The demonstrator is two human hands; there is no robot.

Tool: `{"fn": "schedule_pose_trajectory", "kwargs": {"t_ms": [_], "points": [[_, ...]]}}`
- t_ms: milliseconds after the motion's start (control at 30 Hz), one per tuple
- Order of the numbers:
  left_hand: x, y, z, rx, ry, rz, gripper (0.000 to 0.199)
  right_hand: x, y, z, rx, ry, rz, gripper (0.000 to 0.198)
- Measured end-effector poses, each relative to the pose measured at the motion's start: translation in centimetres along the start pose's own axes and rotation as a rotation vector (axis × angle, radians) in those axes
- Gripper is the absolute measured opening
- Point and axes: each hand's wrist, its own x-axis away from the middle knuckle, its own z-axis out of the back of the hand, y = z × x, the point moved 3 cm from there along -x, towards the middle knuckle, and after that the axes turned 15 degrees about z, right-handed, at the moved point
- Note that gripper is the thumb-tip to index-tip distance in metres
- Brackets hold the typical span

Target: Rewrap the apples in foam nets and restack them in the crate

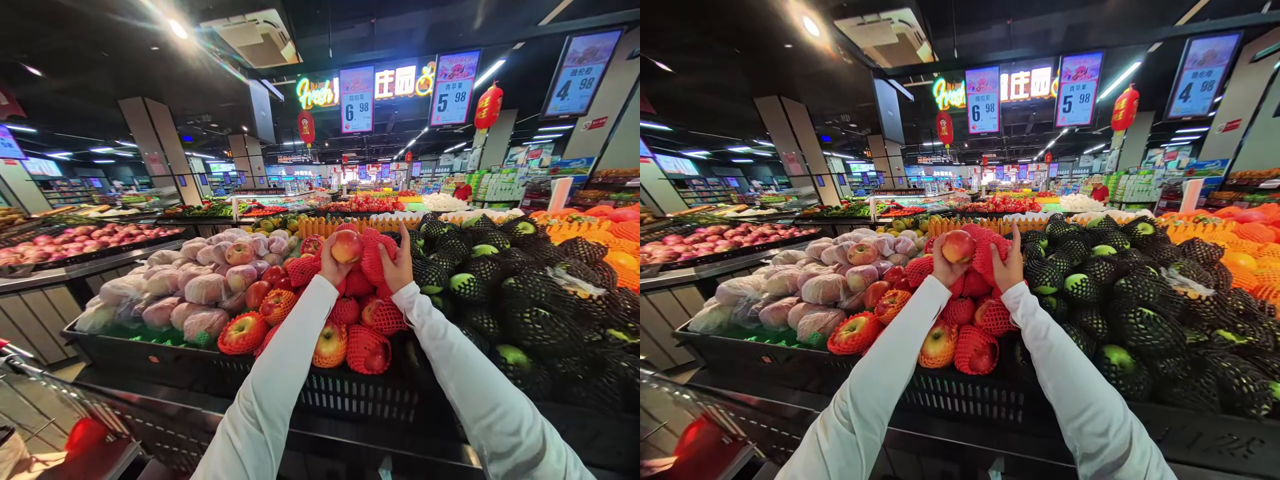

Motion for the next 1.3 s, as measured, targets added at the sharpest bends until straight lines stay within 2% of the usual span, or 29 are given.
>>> {"fn": "schedule_pose_trajectory", "kwargs": {"t_ms": [167,367,533,700,800,933,1100,1300], "points": [[0.1,-0.1,-0.4,0.024,-0.156,-0.063,0.045,0.0,-0.4,-0.1,0.106,-0.107,-0.028,0.082],[-0.5,0.0,0.1,0.061,0.001,-0.036,0.036,-0.3,-1.8,-0.5,-0.002,-0.138,0.066,0.078],[-0.5,0.3,-0.2,0.127,-0.024,-0.042,0.037,-0.5,-2.3,-0.5,-0.129,-0.104,0.088,0.073],[-0.1,0.4,-0.6,0.116,0.024,0.003,0.044,-0.3,-2.3,-1.0,-0.324,-0.211,0.016,0.076],[-0.1,0.3,-0.6,0.052,0.059,0.048,0.05,-0.3,-2.7,-1.2,-0.376,-0.265,0.019,0.078],[-0.4,0.2,-0.6,0.042,0.037,0.037,0.051,-0.1,-3.0,-1.3,-0.422,-0.288,0.033,0.078],[-0.6,0.0,-0.7,0.027,-0.014,0.057,0.052,0.2,-3.2,-1.3,-0.292,-0.324,0.031,0.078],[-0.1,-0.8,-1.3,-0.138,-0.058,0.119,0.029,-0.4,-3.8,-0.6,-0.044,-0.351,0.178,0.077]]}}
